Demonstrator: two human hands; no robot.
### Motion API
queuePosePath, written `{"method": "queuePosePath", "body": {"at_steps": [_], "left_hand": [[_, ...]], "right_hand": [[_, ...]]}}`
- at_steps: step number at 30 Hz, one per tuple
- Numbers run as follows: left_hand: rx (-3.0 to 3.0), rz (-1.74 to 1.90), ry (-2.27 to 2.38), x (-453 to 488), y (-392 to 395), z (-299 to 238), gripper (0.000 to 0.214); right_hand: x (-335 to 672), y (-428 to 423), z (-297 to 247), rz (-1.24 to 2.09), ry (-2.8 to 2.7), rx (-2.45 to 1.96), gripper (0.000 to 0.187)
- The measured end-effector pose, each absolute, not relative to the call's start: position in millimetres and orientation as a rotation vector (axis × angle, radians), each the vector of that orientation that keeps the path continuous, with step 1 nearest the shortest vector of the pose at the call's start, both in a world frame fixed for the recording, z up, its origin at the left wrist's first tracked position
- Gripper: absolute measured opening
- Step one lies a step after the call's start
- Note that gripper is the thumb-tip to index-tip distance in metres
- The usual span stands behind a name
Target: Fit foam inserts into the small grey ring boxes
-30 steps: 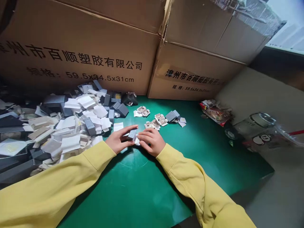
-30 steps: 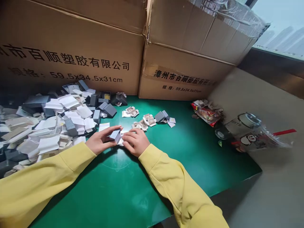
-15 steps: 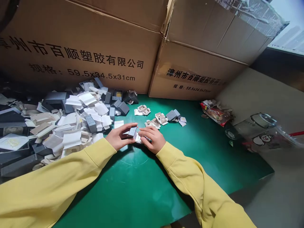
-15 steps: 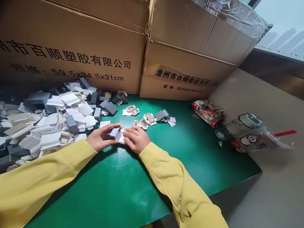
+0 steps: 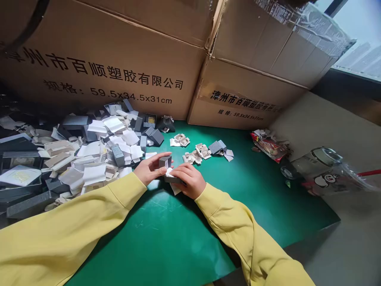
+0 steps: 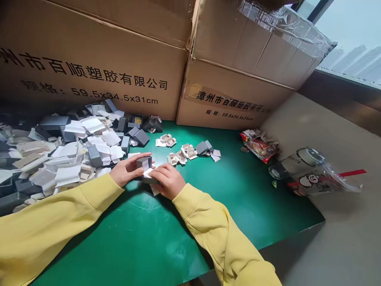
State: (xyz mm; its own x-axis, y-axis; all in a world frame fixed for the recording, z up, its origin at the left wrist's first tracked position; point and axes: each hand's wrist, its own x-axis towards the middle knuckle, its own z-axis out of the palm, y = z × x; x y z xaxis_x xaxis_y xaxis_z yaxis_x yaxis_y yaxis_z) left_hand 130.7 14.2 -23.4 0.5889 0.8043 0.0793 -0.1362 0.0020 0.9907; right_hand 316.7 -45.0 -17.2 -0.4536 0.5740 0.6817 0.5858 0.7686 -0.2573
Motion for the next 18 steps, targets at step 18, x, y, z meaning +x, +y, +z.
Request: {"method": "queuePosePath", "body": {"at_steps": [18], "left_hand": [[1.403, 0.811, 0.661, 131.2, 13.9, -26.6, 0.077]], "right_hand": [[314.8, -46.3, -20.8, 0.073, -2.264, -0.884, 0.022]]}}
